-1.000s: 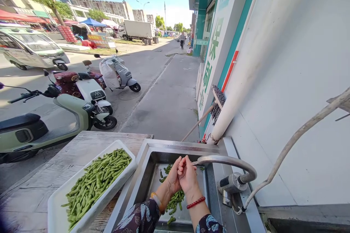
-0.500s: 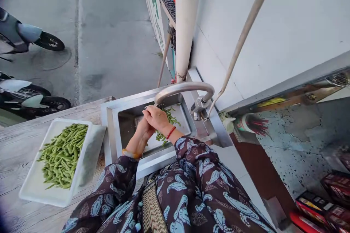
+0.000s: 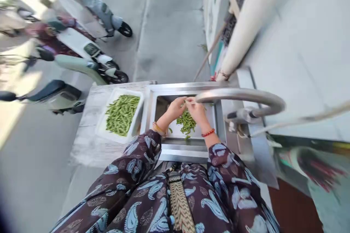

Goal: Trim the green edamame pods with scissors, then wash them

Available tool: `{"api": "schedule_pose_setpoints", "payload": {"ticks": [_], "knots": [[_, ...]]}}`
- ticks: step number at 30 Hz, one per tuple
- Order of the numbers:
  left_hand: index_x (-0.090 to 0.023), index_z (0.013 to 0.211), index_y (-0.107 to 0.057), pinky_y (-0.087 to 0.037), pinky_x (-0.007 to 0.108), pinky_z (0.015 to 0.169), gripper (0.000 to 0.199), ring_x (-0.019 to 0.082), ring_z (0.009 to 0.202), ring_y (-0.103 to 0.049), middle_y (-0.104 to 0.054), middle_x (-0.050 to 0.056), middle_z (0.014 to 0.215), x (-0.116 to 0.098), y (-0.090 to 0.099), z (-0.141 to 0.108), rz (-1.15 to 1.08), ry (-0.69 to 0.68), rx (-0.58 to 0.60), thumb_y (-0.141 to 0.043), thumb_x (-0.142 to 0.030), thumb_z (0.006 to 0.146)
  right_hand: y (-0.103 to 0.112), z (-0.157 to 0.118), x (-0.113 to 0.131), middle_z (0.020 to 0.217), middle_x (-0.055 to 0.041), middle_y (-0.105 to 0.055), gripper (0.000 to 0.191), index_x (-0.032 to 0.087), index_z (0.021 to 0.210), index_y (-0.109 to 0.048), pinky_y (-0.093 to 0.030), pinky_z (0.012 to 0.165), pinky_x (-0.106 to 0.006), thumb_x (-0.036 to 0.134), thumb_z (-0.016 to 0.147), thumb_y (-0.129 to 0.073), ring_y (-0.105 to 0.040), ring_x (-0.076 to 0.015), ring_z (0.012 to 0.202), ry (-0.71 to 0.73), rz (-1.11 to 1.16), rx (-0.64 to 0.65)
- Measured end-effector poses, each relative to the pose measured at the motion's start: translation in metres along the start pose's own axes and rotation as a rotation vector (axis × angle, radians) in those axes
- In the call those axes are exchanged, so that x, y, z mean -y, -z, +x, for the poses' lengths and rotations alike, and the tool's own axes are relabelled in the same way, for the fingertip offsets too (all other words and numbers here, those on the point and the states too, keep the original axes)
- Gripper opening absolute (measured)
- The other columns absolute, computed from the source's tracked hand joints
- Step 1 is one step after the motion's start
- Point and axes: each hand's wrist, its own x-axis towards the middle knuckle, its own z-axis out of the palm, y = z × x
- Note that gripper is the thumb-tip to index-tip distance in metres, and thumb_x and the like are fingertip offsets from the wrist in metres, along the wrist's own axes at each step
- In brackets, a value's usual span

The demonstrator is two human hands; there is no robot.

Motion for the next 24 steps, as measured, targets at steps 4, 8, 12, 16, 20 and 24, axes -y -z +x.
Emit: {"api": "schedule_pose_setpoints", "payload": {"ticks": [4, 8, 12, 16, 20, 24], "knots": [[-0.013, 0.15, -0.041, -0.01, 0.06, 0.12, 0.088, 0.041, 0.153, -0.007, -0.013, 0.019, 0.166, -0.008, 0.15, -0.009, 0.706, -0.006, -0.507, -0.078, -0.035, 0.073, 0.009, -0.009, -0.034, 0.116, -0.016, -0.069, 0.044, 0.018, 0.112, -0.067, -0.055, 0.078, -0.038, 0.048, 0.081, -0.062, -0.067, -0.0225, 0.086, -0.075, -0.148, -0.064], [-0.017, 0.158, -0.024, -0.012, 0.069, 0.115, 0.106, 0.049, 0.15, -0.011, -0.006, 0.022, 0.167, 0.048, 0.25, -0.042, 1.111, 0.352, -0.534, -0.07, -0.061, 0.073, 0.014, -0.018, -0.066, 0.132, -0.0164, -0.062, 0.051, 0.019, 0.114, -0.066, -0.056, 0.068, -0.034, 0.056, 0.079, -0.062, -0.069, -0.0188, 0.08, -0.165, -0.092, -0.038], [-0.016, 0.159, -0.022, -0.014, 0.064, 0.118, 0.093, 0.042, 0.152, -0.011, -0.007, 0.017, 0.168, 0.107, 0.248, -0.061, 1.2, 0.282, -0.486, -0.055, -0.061, 0.084, 0.016, -0.013, -0.063, 0.112, -0.0126, -0.07, 0.053, 0.017, 0.116, -0.066, -0.054, 0.064, -0.03, 0.053, 0.076, -0.066, -0.068, -0.0169, 0.076, -0.283, -0.035, -0.054], [-0.014, 0.158, -0.022, -0.012, 0.067, 0.116, 0.085, 0.04, 0.152, -0.011, -0.008, 0.019, 0.167, 0.116, 0.24, -0.063, 1.22, 0.229, -0.531, -0.05, -0.055, 0.089, 0.006, 0.001, -0.038, 0.1, -0.0089, -0.072, 0.053, 0.017, 0.112, -0.069, -0.049, 0.057, -0.024, 0.047, 0.068, -0.073, -0.066, -0.0141, 0.072, -0.358, 0.162, -0.091], [-0.017, 0.159, -0.018, -0.019, 0.069, 0.114, 0.085, 0.041, 0.152, -0.011, -0.005, 0.02, 0.167, 0.108, 0.233, -0.052, 1.158, 0.255, -0.566, -0.049, -0.055, 0.09, -0.014, 0.001, -0.024, 0.092, -0.0072, -0.073, 0.048, 0.017, 0.102, -0.071, -0.049, 0.054, -0.022, 0.05, 0.068, -0.074, -0.066, -0.0129, 0.068, -0.41, 0.326, -0.075], [-0.015, 0.159, -0.017, -0.025, 0.074, 0.107, 0.082, 0.045, 0.15, -0.014, -0.004, 0.024, 0.166, 0.1, 0.203, -0.037, 1.042, 0.325, -0.676, -0.045, -0.053, 0.092, -0.031, -0.006, -0.023, 0.086, -0.005, -0.072, 0.044, 0.017, 0.097, -0.071, -0.049, 0.053, -0.021, 0.049, 0.068, -0.075, -0.066, -0.0115, 0.066, -0.459, 0.43, -0.064]]}}
